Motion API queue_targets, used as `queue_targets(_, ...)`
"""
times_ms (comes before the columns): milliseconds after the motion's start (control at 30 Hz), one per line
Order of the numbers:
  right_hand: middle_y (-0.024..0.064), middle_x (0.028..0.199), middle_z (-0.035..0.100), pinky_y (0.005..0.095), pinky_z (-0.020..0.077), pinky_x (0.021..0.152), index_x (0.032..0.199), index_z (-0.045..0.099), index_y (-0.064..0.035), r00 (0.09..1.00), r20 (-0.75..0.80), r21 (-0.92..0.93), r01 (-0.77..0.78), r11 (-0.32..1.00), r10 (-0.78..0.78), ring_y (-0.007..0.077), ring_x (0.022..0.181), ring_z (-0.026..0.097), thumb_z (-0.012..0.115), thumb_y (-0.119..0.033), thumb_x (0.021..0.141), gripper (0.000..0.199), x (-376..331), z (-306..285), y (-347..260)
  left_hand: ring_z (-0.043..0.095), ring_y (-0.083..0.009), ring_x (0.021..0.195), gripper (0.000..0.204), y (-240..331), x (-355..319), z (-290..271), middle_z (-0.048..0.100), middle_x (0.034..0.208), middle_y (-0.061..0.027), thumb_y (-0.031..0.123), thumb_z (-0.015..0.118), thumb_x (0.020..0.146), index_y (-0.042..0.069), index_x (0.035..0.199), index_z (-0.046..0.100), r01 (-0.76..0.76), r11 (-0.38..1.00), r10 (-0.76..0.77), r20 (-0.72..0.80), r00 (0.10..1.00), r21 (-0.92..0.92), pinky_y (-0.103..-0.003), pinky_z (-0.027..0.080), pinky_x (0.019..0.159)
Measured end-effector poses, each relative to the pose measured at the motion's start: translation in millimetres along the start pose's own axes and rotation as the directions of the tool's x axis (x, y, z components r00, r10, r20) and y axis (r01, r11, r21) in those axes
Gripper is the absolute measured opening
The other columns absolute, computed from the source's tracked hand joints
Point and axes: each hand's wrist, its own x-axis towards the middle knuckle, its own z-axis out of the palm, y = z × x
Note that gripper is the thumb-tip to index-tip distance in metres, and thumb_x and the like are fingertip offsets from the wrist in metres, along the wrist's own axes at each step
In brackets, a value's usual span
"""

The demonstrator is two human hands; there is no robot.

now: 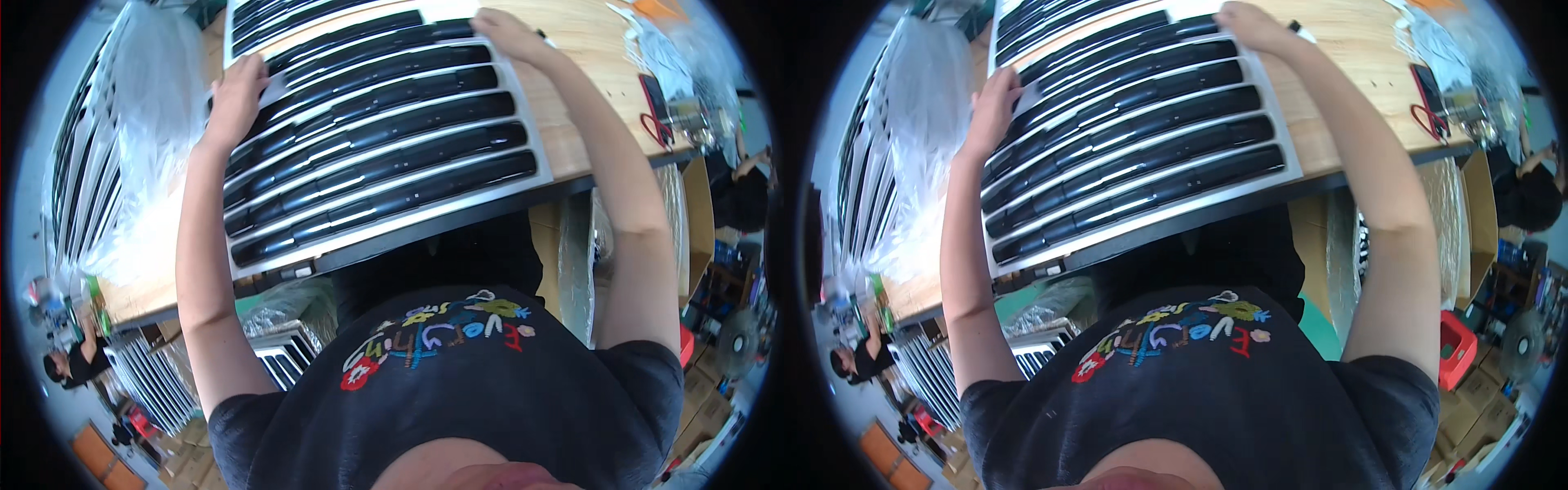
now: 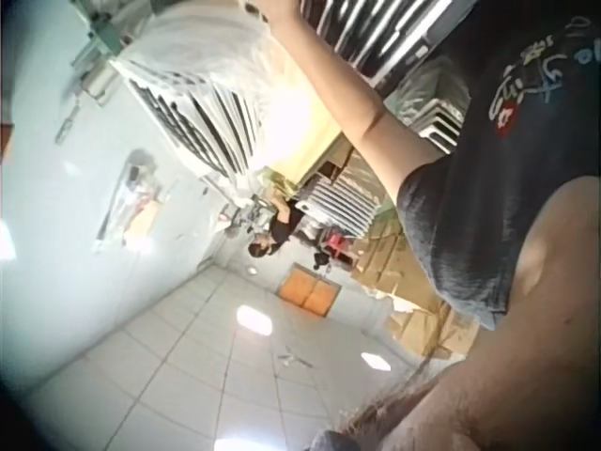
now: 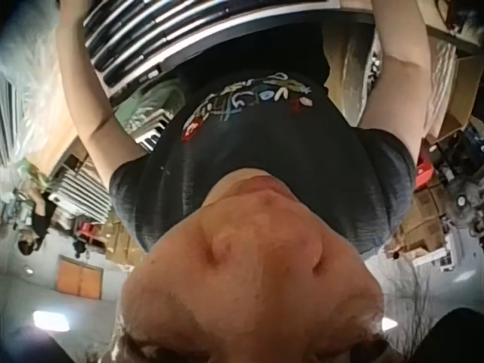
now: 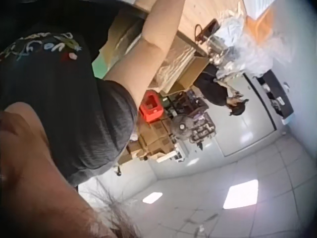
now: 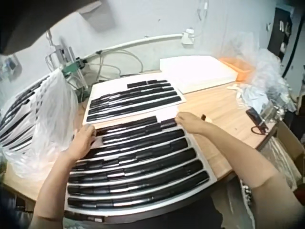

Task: Assembling black plastic components into white organizing trays at a workbench.

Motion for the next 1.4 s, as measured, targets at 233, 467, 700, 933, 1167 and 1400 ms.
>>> queue_targets(233,0.0227,0.089,0.062,0.0445,0.0485,0.077,0.093,0.064,0.0003,0.818,-0.534,-0.242,0.092,0.966,-0.212,0.0388,0.088,0.061,0.059,-0.025,0.094,0.026,-53.0,-37.7,-31.8,0.058,-0.0097,0.073,0.019,81.6,-26.3,-29.0,0.061,0.092,-0.0054,0.003,0.065,0.094,0.002,0.109,0.054,-0.029,0.371,-0.521,-0.234,0.821,-0.928,-0.022,0.048,0.065)
queue_targets(467,0.0087,0.081,0.063,0.032,0.0482,0.069,0.095,0.063,-0.0032,0.919,-0.34,-0.308,0.093,0.947,-0.201,0.019,0.076,0.06,0.065,-0.013,0.093,0.011,-68.3,-46.0,26.6,0.06,-0.0096,0.081,0.024,194.7,-44.4,-11.2,0.063,0.104,-0.0073,0.01,0.061,0.098,0.0,0.121,0.06,0.034,-0.561,-0.404,0.309,0.861,-0.827,-0.022,0.052,0.073)
queue_targets(700,-0.0049,0.073,0.05,0.0186,0.0347,0.061,0.09,0.057,-0.0062,0.93,-0.304,0.389,0.318,0.864,-0.206,0.0027,0.065,0.043,0.064,-0.019,0.097,0.016,-190.2,10.9,-173.7,0.052,-0.0116,0.084,0.027,234.4,-50.4,-5.0,0.059,0.099,-0.0061,0.019,0.058,0.101,0.003,0.122,0.053,-0.058,-0.364,-0.396,0.098,0.913,-0.929,-0.025,0.043,0.076)
queue_targets(933,-0.0037,0.071,0.043,0.0217,0.0309,0.061,0.087,0.053,-0.0055,0.928,-0.28,0.307,0.33,0.893,-0.247,0.0043,0.066,0.039,0.066,-0.017,0.096,0.019,-215.5,3.4,-187.7,0.048,-0.0102,0.077,0.025,234.0,-57.2,-17.3,0.056,0.096,-0.0046,0.02,0.055,0.103,0.004,0.122,0.051,-0.063,-0.361,-0.252,0.032,0.967,-0.931,-0.025,0.042,0.073)
queue_targets(1167,-0.0029,0.07,0.043,0.0225,0.0314,0.06,0.086,0.053,-0.004,0.937,-0.229,0.24,0.315,0.918,-0.262,0.0051,0.066,0.04,0.065,-0.016,0.096,0.02,-222.8,0.3,-197.6,0.05,-0.0049,0.079,0.022,237.4,-67.1,-31.6,0.055,0.092,0.0008,0.02,0.056,0.102,0.006,0.118,0.05,-0.04,-0.203,-0.353,0.035,0.935,-0.978,-0.02,0.045,0.069)
queue_targets(1400,-0.0032,0.072,0.044,0.0214,0.0324,0.059,0.085,0.051,-0.0033,0.963,-0.048,0.4,0.261,0.879,-0.265,0.0036,0.066,0.04,0.063,-0.012,0.097,0.019,-219.8,9.5,-202.9,0.051,-0.0061,0.074,0.022,233.6,-68.7,-34.4,0.055,0.088,-0.0018,0.019,0.057,0.101,0.005,0.116,0.051,-0.04,-0.02,-0.277,-0.033,0.96,-0.999,-0.02,0.044,0.066)
